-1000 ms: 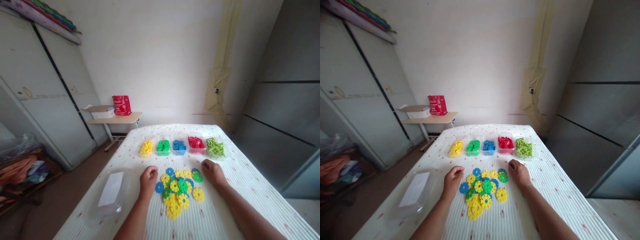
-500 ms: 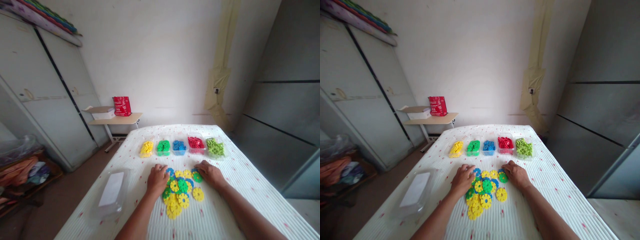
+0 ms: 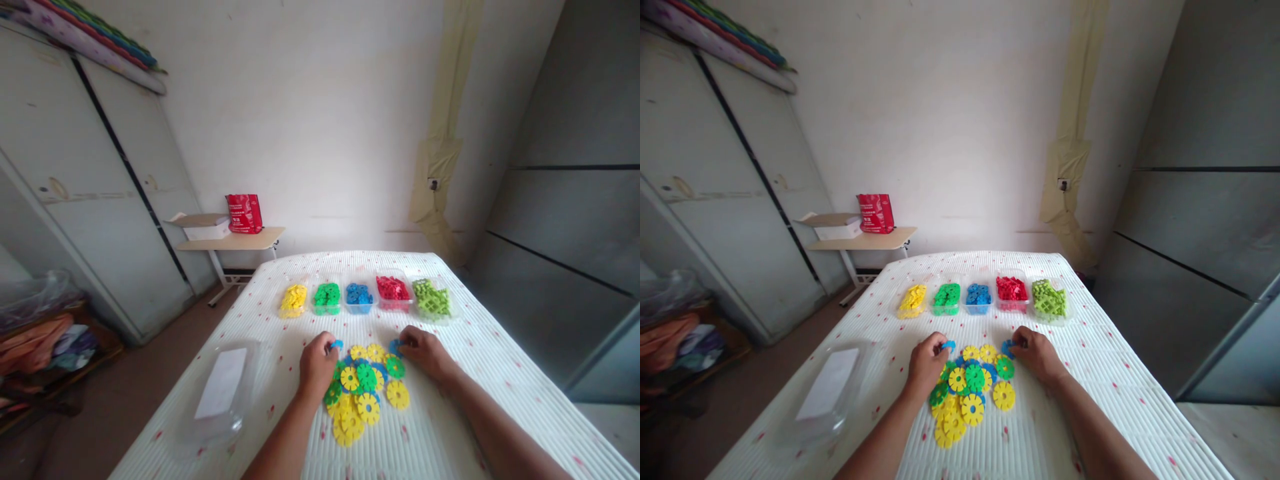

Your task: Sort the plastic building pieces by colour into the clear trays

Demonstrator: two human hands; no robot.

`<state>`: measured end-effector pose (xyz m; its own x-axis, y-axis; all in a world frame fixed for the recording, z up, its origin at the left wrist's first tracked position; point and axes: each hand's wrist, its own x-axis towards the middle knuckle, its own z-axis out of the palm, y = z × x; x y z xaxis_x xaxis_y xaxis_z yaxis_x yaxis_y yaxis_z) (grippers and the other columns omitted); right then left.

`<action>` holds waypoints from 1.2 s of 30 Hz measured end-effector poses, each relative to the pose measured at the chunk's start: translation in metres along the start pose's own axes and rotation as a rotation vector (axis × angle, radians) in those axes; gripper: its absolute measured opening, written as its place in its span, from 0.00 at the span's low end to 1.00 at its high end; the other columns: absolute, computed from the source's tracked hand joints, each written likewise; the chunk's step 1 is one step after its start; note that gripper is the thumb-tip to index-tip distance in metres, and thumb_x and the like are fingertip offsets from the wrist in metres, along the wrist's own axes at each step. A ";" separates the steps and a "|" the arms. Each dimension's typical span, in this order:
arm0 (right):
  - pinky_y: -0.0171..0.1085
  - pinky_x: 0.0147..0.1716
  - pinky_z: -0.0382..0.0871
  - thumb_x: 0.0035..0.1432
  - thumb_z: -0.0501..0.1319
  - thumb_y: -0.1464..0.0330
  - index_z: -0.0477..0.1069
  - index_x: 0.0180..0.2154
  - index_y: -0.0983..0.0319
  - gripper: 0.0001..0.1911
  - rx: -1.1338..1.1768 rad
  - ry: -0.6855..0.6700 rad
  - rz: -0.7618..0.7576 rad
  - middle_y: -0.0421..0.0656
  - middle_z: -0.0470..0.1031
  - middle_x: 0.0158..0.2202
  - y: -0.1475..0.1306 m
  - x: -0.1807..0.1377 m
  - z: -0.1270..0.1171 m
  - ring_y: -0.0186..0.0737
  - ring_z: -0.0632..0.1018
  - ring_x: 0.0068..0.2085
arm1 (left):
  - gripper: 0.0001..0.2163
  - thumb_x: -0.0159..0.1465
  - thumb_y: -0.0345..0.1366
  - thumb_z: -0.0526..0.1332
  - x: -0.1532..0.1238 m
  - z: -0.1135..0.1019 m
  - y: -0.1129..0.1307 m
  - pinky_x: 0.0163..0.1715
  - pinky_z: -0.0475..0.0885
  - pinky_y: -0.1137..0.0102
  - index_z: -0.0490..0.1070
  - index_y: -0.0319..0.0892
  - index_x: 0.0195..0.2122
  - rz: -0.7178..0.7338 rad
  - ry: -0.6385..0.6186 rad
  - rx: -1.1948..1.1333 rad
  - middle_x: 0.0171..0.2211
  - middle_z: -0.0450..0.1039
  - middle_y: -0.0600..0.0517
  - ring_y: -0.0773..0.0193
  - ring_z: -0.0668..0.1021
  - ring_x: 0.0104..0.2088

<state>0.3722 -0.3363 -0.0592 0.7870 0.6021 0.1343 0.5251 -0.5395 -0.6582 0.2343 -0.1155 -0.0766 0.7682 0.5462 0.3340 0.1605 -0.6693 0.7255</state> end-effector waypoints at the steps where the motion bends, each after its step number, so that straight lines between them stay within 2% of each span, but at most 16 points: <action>1: 0.33 0.28 0.61 0.47 0.57 0.65 0.66 0.26 0.61 0.06 0.104 0.027 0.033 0.37 0.68 0.24 -0.002 0.000 0.001 0.34 0.69 0.27 | 0.05 0.52 0.32 0.57 0.000 0.000 0.002 0.30 0.65 0.73 0.72 0.43 0.28 0.007 0.019 -0.093 0.26 0.73 0.54 0.65 0.73 0.28; 3: 0.33 0.26 0.61 0.46 0.58 0.62 0.64 0.26 0.61 0.09 0.359 0.053 0.080 0.36 0.66 0.22 -0.008 0.000 0.004 0.33 0.68 0.25 | 0.08 0.53 0.34 0.57 -0.001 0.001 0.008 0.30 0.68 0.72 0.74 0.42 0.32 -0.010 0.025 -0.263 0.27 0.75 0.52 0.65 0.74 0.27; 5: 0.33 0.24 0.62 0.44 0.60 0.60 0.62 0.27 0.61 0.12 0.591 0.029 0.101 0.35 0.65 0.21 -0.018 -0.001 0.011 0.32 0.68 0.23 | 0.13 0.54 0.37 0.56 -0.002 0.003 0.014 0.27 0.69 0.72 0.74 0.39 0.38 -0.076 -0.030 -0.389 0.24 0.75 0.51 0.64 0.74 0.24; 8: 0.33 0.23 0.63 0.42 0.63 0.57 0.62 0.27 0.61 0.16 0.740 -0.012 0.089 0.35 0.65 0.21 -0.034 -0.004 0.025 0.32 0.70 0.23 | 0.18 0.56 0.38 0.54 -0.005 0.007 0.021 0.24 0.69 0.72 0.73 0.36 0.44 -0.155 -0.152 -0.450 0.19 0.73 0.52 0.64 0.74 0.21; 12: 0.32 0.24 0.63 0.42 0.63 0.56 0.64 0.28 0.61 0.17 0.753 -0.031 0.029 0.37 0.68 0.22 -0.047 -0.009 0.041 0.33 0.70 0.24 | 0.19 0.59 0.37 0.51 -0.008 0.009 0.022 0.28 0.70 0.72 0.71 0.36 0.46 -0.122 -0.217 -0.359 0.20 0.73 0.51 0.66 0.74 0.23; 16: 0.32 0.24 0.62 0.48 0.61 0.58 0.66 0.28 0.62 0.13 0.681 -0.046 -0.042 0.37 0.68 0.21 -0.050 -0.011 0.048 0.32 0.69 0.24 | 0.18 0.60 0.37 0.49 -0.011 0.009 0.022 0.31 0.70 0.73 0.71 0.38 0.47 -0.024 -0.261 -0.299 0.23 0.74 0.51 0.66 0.75 0.26; 21: 0.31 0.24 0.62 0.49 0.60 0.61 0.67 0.27 0.62 0.10 0.581 0.016 -0.080 0.37 0.68 0.23 -0.052 -0.014 0.050 0.31 0.68 0.25 | 0.15 0.55 0.33 0.55 -0.014 0.009 0.026 0.34 0.69 0.74 0.72 0.40 0.44 0.074 -0.266 -0.258 0.33 0.77 0.49 0.65 0.76 0.33; 26: 0.33 0.25 0.65 0.47 0.61 0.57 0.68 0.30 0.62 0.15 0.714 -0.039 -0.044 0.38 0.69 0.22 -0.055 -0.016 0.048 0.34 0.71 0.24 | 0.11 0.54 0.30 0.55 -0.012 0.010 0.025 0.29 0.68 0.75 0.75 0.39 0.36 0.062 -0.256 -0.264 0.28 0.76 0.52 0.66 0.74 0.29; 29: 0.35 0.25 0.67 0.45 0.61 0.54 0.68 0.33 0.62 0.19 0.744 0.051 0.020 0.40 0.71 0.25 -0.050 -0.012 0.043 0.36 0.73 0.24 | 0.11 0.55 0.31 0.55 -0.001 0.009 0.026 0.25 0.67 0.76 0.73 0.38 0.37 -0.037 -0.237 -0.330 0.25 0.74 0.54 0.68 0.72 0.24; 31: 0.35 0.24 0.67 0.46 0.60 0.55 0.68 0.32 0.62 0.18 0.719 0.128 0.071 0.40 0.71 0.25 -0.043 -0.008 0.040 0.36 0.73 0.23 | 0.09 0.57 0.33 0.56 0.014 0.007 0.029 0.24 0.67 0.76 0.72 0.38 0.37 -0.081 -0.186 -0.334 0.25 0.73 0.54 0.69 0.72 0.24; 33: 0.34 0.22 0.66 0.46 0.59 0.57 0.67 0.31 0.62 0.15 0.686 0.184 0.111 0.39 0.70 0.22 -0.036 -0.004 0.038 0.35 0.73 0.22 | 0.09 0.59 0.37 0.57 0.032 0.005 0.034 0.29 0.70 0.73 0.71 0.39 0.38 -0.091 -0.106 -0.314 0.31 0.73 0.52 0.67 0.74 0.29; 36: 0.32 0.20 0.65 0.47 0.57 0.60 0.67 0.30 0.62 0.12 0.638 0.219 0.146 0.38 0.70 0.20 -0.029 -0.002 0.038 0.34 0.72 0.21 | 0.14 0.62 0.40 0.56 0.061 0.006 0.043 0.39 0.72 0.62 0.66 0.39 0.47 -0.082 -0.046 -0.308 0.45 0.68 0.48 0.61 0.73 0.41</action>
<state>0.3430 -0.2999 -0.0682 0.9179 0.3802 0.1136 0.1684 -0.1141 -0.9791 0.2919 -0.1140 -0.0282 0.7886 0.5641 0.2446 0.0329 -0.4359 0.8994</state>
